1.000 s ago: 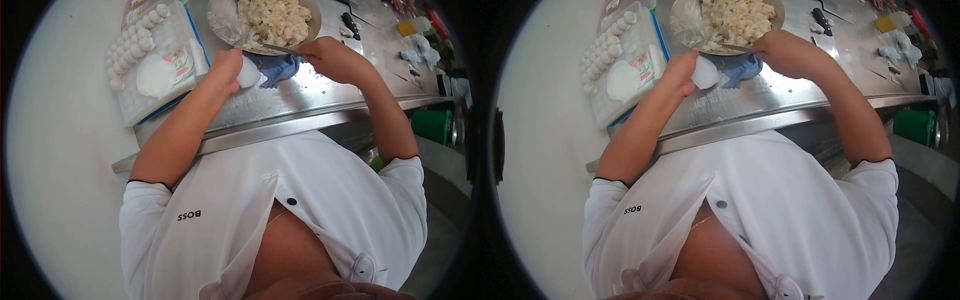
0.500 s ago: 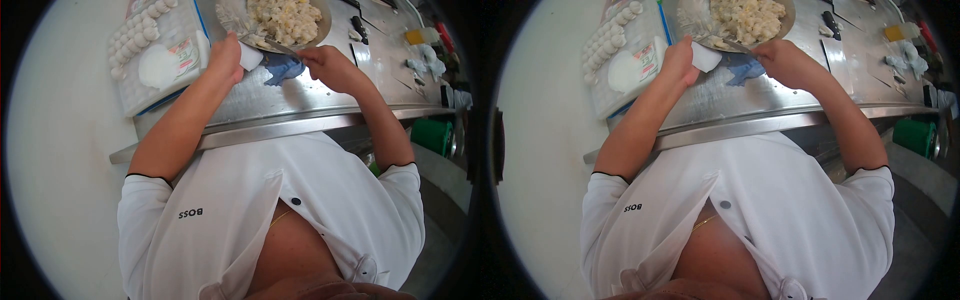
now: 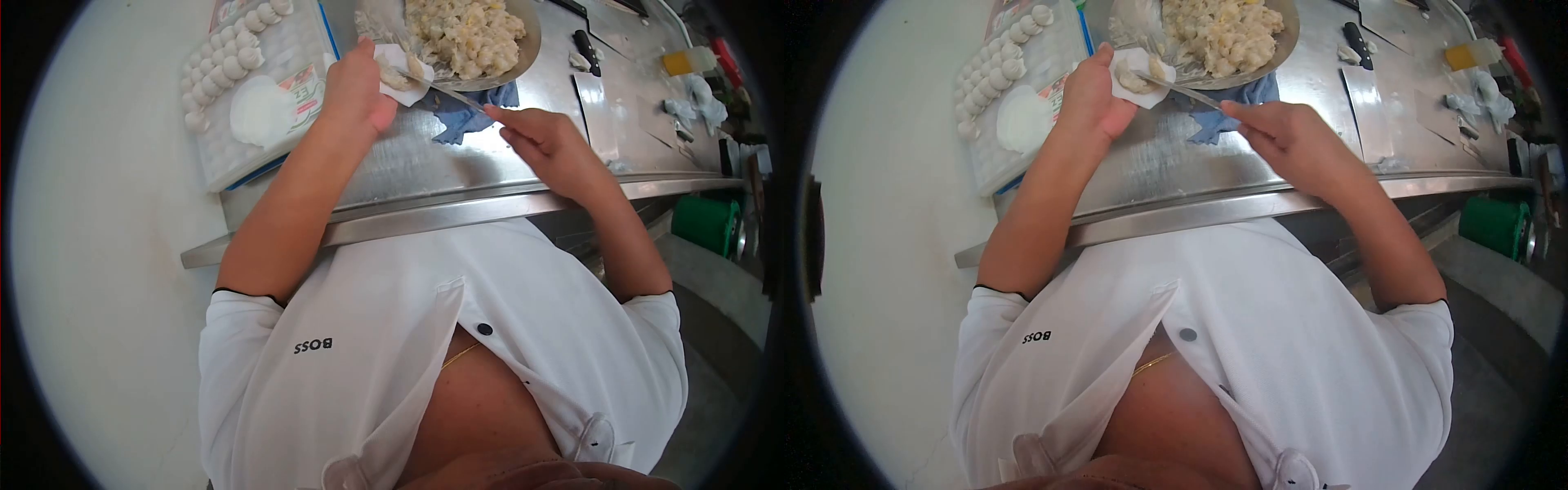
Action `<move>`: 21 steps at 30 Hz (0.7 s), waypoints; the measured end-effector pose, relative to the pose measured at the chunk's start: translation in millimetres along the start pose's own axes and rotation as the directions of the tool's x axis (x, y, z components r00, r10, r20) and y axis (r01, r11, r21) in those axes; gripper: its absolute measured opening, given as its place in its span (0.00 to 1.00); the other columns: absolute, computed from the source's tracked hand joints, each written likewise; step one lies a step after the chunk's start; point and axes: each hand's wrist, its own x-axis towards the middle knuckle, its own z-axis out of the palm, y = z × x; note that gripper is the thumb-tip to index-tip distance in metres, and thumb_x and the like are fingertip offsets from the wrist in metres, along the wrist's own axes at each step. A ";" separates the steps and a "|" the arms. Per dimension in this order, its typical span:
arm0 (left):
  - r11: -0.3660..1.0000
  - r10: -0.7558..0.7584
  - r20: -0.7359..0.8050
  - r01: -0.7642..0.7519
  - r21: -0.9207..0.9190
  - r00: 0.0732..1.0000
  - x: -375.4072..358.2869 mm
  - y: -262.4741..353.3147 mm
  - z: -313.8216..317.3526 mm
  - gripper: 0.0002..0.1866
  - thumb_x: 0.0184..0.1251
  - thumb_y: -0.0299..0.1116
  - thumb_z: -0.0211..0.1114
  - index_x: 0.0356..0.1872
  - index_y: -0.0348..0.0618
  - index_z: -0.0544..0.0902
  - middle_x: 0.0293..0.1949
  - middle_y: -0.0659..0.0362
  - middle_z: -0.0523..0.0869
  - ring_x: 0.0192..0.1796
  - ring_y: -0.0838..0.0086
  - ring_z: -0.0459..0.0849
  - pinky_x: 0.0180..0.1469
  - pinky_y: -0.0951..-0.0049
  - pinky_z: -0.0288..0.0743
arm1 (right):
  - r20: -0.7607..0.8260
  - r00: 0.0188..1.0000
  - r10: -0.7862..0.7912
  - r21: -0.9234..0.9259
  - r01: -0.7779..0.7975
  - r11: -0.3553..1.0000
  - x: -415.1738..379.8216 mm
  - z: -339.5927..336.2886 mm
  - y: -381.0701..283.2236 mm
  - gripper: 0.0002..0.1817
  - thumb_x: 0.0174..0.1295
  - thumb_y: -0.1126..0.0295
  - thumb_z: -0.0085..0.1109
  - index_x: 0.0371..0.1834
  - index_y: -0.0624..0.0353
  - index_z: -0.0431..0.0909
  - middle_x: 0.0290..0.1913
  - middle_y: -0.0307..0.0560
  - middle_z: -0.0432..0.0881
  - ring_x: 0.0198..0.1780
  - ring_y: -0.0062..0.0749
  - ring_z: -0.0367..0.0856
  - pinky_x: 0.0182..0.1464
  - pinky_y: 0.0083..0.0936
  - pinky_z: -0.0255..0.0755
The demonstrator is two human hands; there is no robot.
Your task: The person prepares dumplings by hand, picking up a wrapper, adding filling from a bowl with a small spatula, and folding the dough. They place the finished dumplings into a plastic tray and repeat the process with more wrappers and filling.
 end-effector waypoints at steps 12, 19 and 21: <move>0.999 0.008 0.121 -0.001 -0.053 0.993 -1.8 7.8 2.8 0.22 0.82 0.40 0.40 0.62 0.30 0.65 0.61 0.45 0.73 0.63 0.54 0.74 0.67 0.51 0.69 | -0.036 0.998 0.051 0.190 -0.043 0.981 3.1 -10.4 4.9 0.15 0.67 0.69 0.60 0.56 0.60 0.81 0.41 0.48 0.87 0.37 0.23 0.81 0.44 0.21 0.74; 0.992 0.034 0.145 -0.016 -0.122 0.989 2.7 12.9 4.7 0.23 0.81 0.42 0.41 0.63 0.31 0.65 0.61 0.44 0.73 0.63 0.52 0.75 0.66 0.50 0.70 | -0.016 0.982 0.189 -0.263 -0.186 0.947 33.9 -20.5 24.8 0.14 0.63 0.66 0.60 0.47 0.62 0.83 0.33 0.54 0.86 0.34 0.42 0.84 0.41 0.37 0.77; 0.993 -0.002 0.188 0.024 -0.115 0.982 -6.6 13.1 10.5 0.23 0.81 0.43 0.41 0.63 0.31 0.65 0.61 0.44 0.73 0.63 0.52 0.75 0.66 0.50 0.70 | 0.022 0.976 0.215 -0.409 -0.187 0.893 51.8 -6.9 33.8 0.14 0.63 0.67 0.60 0.48 0.62 0.83 0.36 0.54 0.85 0.36 0.45 0.83 0.43 0.36 0.76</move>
